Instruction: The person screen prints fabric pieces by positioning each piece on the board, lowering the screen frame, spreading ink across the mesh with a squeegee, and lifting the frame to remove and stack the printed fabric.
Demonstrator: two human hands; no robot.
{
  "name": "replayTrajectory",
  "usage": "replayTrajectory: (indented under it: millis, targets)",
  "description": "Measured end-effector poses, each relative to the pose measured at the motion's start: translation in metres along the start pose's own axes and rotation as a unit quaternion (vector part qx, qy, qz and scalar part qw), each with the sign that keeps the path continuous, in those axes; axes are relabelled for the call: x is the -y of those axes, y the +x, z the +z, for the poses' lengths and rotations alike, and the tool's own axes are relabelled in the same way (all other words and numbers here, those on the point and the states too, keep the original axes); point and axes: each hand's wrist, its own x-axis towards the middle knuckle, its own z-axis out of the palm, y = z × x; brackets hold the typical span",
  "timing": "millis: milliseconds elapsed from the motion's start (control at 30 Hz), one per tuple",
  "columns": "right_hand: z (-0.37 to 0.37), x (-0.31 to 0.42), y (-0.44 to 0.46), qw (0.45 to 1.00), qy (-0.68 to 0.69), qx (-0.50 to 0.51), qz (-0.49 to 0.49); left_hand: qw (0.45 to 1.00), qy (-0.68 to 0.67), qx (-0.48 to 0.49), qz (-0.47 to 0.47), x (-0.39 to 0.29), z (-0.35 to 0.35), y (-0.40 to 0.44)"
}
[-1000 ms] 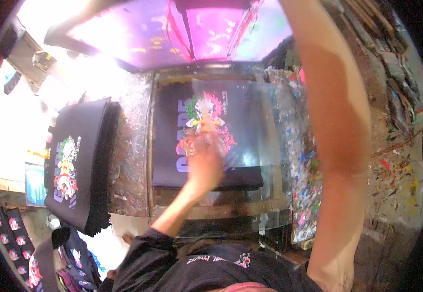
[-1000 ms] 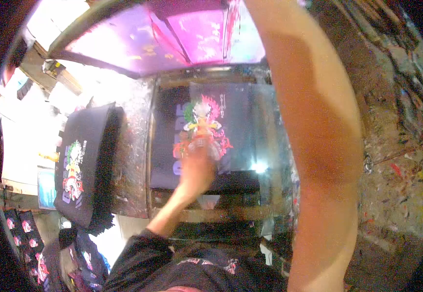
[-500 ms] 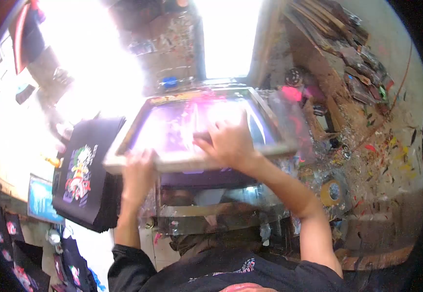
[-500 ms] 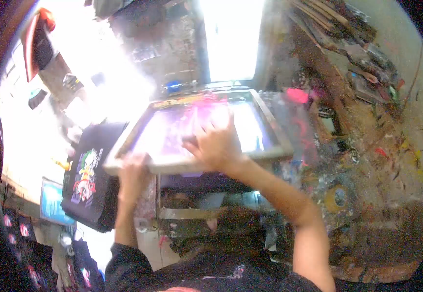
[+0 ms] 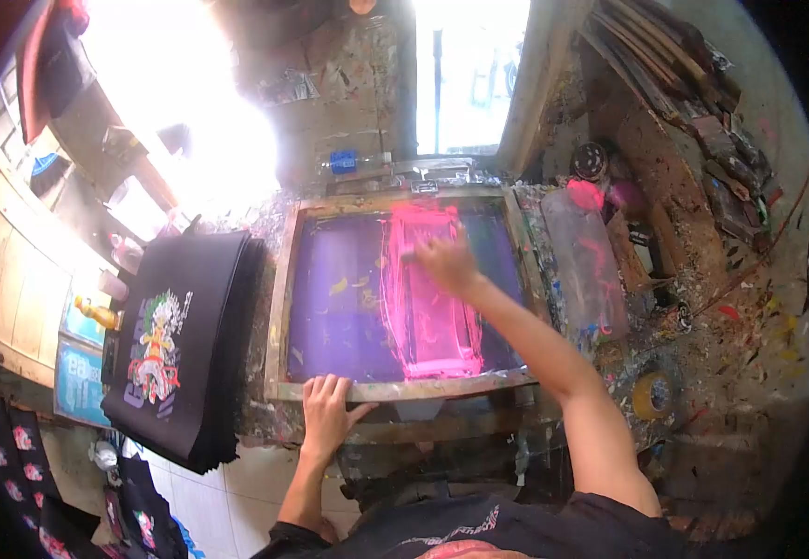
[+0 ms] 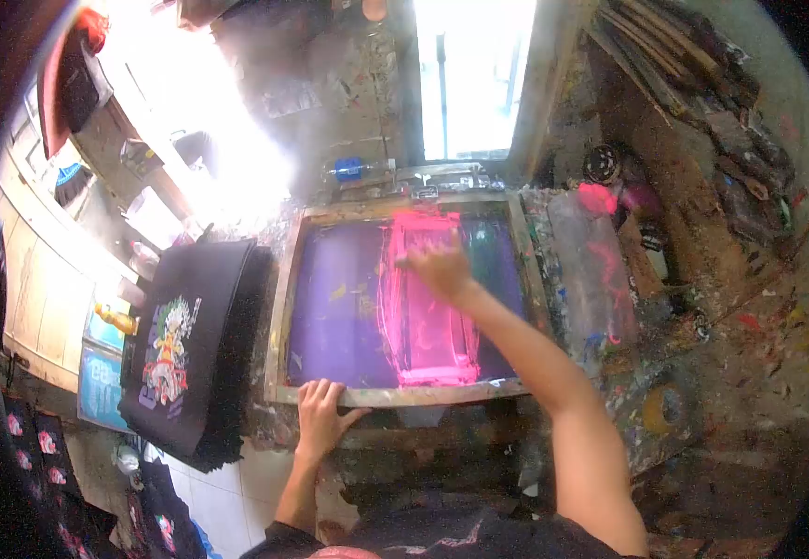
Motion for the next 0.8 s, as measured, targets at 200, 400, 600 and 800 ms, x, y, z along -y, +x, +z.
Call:
replayTrajectory:
  millis: [200,400,600,800]
  targets:
    - [0.019,-0.036,0.039,0.993,0.079,0.086,0.012,0.999,-0.013,-0.011,-0.029,0.001,0.003,0.000]
    - [0.021,-0.066,0.111,0.984,0.091,0.149,0.026,0.999,-0.005,0.019,-0.045,0.006,0.010,-0.001]
    - [0.005,-0.036,0.100,0.972,0.156,0.177,-0.021,0.998,0.007,0.034,-0.049,0.007,0.011,-0.003]
    - [-0.083,0.042,-0.042,0.944,0.196,0.257,-0.072,1.000,-0.010,0.002,-0.030,0.003,0.009,0.000]
